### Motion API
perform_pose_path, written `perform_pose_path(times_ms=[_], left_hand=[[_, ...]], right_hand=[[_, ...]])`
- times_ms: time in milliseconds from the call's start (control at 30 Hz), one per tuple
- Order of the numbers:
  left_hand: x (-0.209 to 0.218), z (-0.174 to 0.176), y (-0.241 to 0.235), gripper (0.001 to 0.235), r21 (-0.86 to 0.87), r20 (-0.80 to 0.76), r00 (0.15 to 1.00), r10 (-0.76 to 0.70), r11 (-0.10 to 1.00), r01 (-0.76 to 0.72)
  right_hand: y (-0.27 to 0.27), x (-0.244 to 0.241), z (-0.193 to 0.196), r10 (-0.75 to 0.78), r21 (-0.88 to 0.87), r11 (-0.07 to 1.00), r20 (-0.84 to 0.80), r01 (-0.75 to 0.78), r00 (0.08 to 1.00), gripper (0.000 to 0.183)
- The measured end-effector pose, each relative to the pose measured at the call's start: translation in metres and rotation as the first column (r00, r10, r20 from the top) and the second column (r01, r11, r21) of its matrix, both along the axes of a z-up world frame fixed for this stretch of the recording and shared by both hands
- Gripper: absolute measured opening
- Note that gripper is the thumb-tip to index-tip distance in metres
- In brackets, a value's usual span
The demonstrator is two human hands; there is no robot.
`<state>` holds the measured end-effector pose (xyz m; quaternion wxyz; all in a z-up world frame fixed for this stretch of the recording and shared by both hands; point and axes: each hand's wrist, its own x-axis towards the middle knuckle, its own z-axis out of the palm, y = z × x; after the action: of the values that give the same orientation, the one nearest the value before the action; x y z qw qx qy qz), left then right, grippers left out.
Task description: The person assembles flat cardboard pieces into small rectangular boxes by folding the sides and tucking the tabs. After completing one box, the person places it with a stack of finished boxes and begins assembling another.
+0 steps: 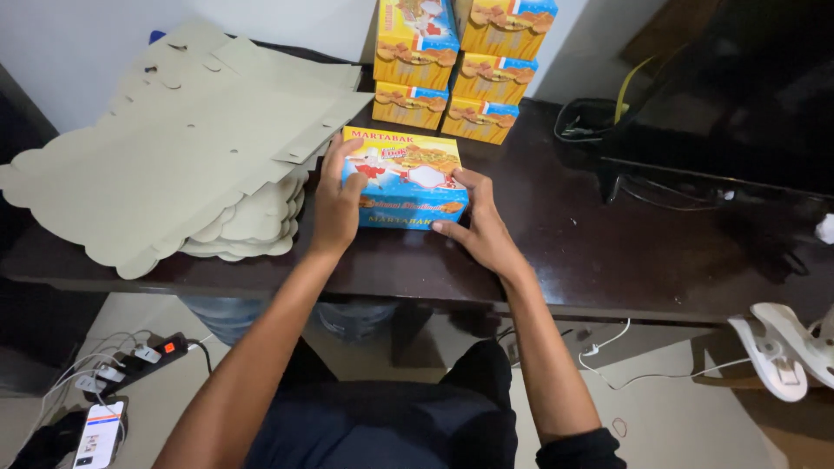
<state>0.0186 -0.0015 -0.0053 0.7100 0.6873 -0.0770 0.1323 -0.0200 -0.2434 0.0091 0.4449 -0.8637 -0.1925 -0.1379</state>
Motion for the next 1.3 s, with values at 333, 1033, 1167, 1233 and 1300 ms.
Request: perform_pose_path(times_ms=[333,1033,1167,1233,1300], left_hand=[[-0.016,-0.017,0.016,0.088,0.366,0.187,0.978,-0.094,0.93,0.02],[-0.037,0.06,0.013,0.102,0.528,0.093,0.988,-0.126,0.847,0.058],[-0.005,0.121,0.008,0.093,0.299,0.563,0.8,0.21,0.85,-0.433],[0.029,0.143,0.0,0.084,0.183,0.539,0.813,0.219,0.912,-0.367],[0.077,0.147,-0.015,0.083,0.215,0.559,0.739,0.377,0.795,-0.568]], right_hand=[[-0.006,0.001,0.005,0.035,0.019,0.999,-0.059,-0.034,0.998,0.087],[-0.107,0.097,-0.018,0.593,0.668,0.694,-0.319,-0.269,0.74,0.081],[-0.093,0.089,0.004,0.521,0.535,0.81,-0.47,-0.239,0.713,0.051],[-0.093,0.089,0.007,0.501,0.515,0.827,-0.494,-0.225,0.711,0.05],[-0.094,0.088,0.008,0.527,0.526,0.812,-0.478,-0.252,0.702,0.049]])
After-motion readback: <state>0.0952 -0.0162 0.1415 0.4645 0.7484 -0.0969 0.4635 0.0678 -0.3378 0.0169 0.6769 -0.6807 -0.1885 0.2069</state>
